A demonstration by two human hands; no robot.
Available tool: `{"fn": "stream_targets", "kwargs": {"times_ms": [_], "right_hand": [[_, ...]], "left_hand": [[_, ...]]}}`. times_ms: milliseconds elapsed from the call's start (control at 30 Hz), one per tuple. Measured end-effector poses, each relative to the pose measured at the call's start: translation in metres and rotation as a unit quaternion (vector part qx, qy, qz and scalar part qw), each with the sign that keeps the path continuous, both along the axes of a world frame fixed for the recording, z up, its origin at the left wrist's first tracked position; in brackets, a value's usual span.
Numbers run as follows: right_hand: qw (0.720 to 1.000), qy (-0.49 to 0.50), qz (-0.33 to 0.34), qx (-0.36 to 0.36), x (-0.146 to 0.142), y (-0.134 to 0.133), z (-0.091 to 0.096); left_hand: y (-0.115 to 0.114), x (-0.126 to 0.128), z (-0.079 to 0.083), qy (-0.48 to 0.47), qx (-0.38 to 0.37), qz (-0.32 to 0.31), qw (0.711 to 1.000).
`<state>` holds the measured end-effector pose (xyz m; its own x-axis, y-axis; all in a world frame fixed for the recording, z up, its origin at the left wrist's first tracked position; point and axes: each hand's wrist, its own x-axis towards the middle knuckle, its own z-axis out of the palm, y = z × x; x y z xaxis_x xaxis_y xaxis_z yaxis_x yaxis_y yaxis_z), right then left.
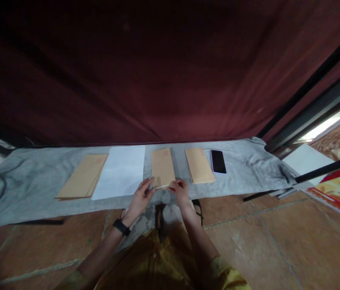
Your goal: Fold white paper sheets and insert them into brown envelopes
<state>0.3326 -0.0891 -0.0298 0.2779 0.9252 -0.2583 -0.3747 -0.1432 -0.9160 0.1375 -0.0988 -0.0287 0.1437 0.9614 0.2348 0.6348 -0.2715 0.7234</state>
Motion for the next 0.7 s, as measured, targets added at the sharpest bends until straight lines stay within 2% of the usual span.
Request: {"fn": "stream_targets", "kwargs": {"times_ms": [167, 267, 333, 433, 533, 600, 700], "right_hand": [[0.997, -0.068, 0.021, -0.037, 0.000, -0.011, -0.007], [0.976, -0.202, 0.060, -0.050, 0.005, -0.016, -0.005], [0.931, -0.349, 0.091, -0.049, 0.007, -0.019, 0.000], [0.822, -0.556, 0.124, -0.024, 0.011, -0.022, 0.008], [0.724, -0.669, 0.163, 0.047, 0.016, -0.024, 0.015], [0.685, -0.696, 0.191, 0.101, 0.021, -0.022, 0.018], [0.659, -0.700, 0.237, 0.143, 0.027, -0.017, 0.021]], "left_hand": [[0.001, 0.008, -0.004, 0.029, 0.020, 0.000, 0.999], [0.001, 0.009, -0.002, 0.055, 0.028, -0.009, 0.998], [0.002, 0.009, 0.001, 0.086, 0.029, -0.018, 0.996], [0.004, 0.008, 0.008, 0.154, 0.033, -0.050, 0.986], [0.005, 0.007, 0.013, 0.210, 0.039, -0.070, 0.974], [0.005, 0.006, 0.015, 0.237, 0.044, -0.080, 0.967], [0.006, 0.005, 0.018, 0.271, 0.048, -0.101, 0.956]]}}
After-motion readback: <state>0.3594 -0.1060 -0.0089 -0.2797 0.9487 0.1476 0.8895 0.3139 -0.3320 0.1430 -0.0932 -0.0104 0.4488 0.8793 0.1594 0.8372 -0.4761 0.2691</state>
